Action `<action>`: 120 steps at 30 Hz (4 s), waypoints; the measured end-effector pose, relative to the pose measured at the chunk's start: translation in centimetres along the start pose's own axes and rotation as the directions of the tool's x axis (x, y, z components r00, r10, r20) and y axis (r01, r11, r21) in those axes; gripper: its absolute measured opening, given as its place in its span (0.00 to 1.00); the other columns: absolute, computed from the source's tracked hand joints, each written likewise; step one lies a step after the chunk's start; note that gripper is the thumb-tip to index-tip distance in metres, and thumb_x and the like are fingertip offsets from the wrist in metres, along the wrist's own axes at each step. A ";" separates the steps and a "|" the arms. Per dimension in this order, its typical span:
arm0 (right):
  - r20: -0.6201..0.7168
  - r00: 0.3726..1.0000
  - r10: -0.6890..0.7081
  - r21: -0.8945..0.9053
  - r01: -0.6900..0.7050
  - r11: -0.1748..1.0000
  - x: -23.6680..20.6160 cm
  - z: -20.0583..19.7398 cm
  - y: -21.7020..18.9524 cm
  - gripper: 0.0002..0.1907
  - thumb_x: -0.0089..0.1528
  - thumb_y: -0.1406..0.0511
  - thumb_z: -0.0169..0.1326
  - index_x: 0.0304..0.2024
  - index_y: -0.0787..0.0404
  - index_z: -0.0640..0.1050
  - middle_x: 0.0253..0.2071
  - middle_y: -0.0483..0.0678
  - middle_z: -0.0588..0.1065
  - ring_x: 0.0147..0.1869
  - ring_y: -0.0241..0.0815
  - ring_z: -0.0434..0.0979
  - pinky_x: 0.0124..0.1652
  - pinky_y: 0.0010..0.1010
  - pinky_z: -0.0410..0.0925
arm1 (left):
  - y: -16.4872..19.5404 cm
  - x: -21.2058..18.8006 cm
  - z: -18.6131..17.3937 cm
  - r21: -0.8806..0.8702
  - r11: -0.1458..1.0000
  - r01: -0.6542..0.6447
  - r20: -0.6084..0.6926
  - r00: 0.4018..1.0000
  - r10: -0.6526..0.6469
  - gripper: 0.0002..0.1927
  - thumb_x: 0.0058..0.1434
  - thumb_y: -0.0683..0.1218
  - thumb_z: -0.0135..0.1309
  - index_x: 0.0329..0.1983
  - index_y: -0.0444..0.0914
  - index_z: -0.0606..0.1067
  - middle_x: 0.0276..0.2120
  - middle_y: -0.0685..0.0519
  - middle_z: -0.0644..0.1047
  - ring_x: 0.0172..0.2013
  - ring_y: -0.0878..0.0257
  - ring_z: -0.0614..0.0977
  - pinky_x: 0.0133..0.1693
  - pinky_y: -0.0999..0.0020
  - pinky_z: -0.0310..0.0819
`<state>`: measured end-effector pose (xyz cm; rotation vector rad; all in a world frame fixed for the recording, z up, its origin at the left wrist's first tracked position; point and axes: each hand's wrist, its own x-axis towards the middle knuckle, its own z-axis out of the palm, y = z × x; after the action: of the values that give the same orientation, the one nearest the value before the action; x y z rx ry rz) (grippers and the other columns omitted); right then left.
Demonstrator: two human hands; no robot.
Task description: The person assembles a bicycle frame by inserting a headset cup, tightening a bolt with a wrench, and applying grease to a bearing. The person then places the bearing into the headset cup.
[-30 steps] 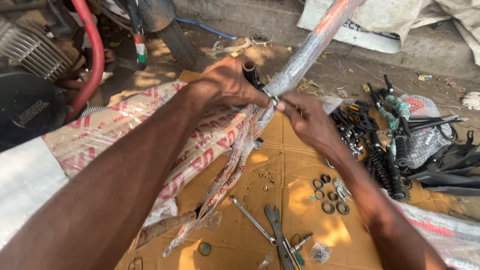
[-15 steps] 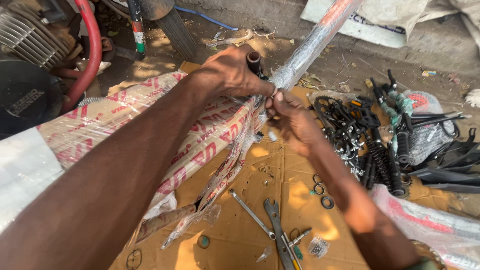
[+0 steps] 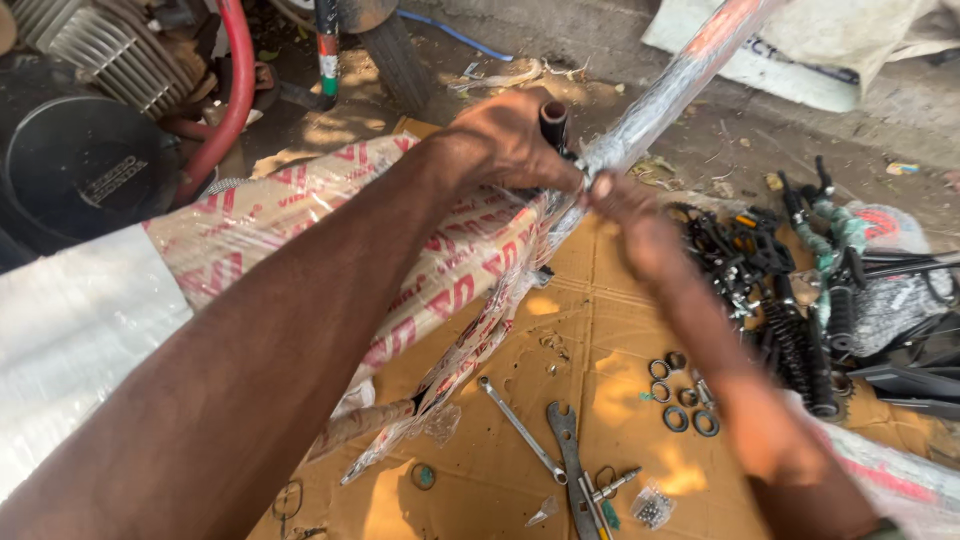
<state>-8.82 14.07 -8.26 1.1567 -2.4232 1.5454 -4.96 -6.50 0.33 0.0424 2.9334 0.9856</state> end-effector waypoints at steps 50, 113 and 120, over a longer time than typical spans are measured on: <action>-0.430 0.903 -0.009 0.101 0.057 0.993 -1.6 6.3 4.1 0.29 0.78 0.44 0.37 0.39 0.59 0.72 0.34 0.43 0.66 0.38 0.40 0.63 0.38 0.32 0.59 | 0.2 -0.6 1.1 0.054 0.993 0.105 0.113 0.987 -0.110 0.25 0.51 0.56 0.63 0.48 0.39 0.78 0.42 0.49 0.80 0.42 0.57 0.80 0.45 0.62 0.77; -0.127 0.892 0.434 0.774 -0.185 0.605 -5.2 9.3 8.4 0.21 0.75 0.48 0.41 0.34 0.50 0.68 0.29 0.36 0.61 0.32 0.31 0.55 0.34 0.26 0.52 | 0.8 -1.0 0.4 0.084 0.993 0.079 0.053 0.995 -0.084 0.31 0.43 0.62 0.65 0.48 0.46 0.77 0.40 0.54 0.81 0.40 0.59 0.82 0.42 0.62 0.76; 0.043 0.995 -0.088 -0.126 0.093 0.988 -2.9 -1.1 2.3 0.21 0.74 0.48 0.47 0.45 0.57 0.76 0.41 0.45 0.73 0.45 0.39 0.70 0.42 0.29 0.65 | 0.2 -0.3 0.9 -0.016 1.000 0.016 0.057 0.998 -0.015 0.27 0.41 0.59 0.69 0.43 0.44 0.81 0.37 0.57 0.82 0.38 0.65 0.82 0.43 0.69 0.77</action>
<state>-8.46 17.14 -10.62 1.2626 -2.4155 1.3341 -4.57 -5.83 -0.21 0.0464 2.8700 0.9895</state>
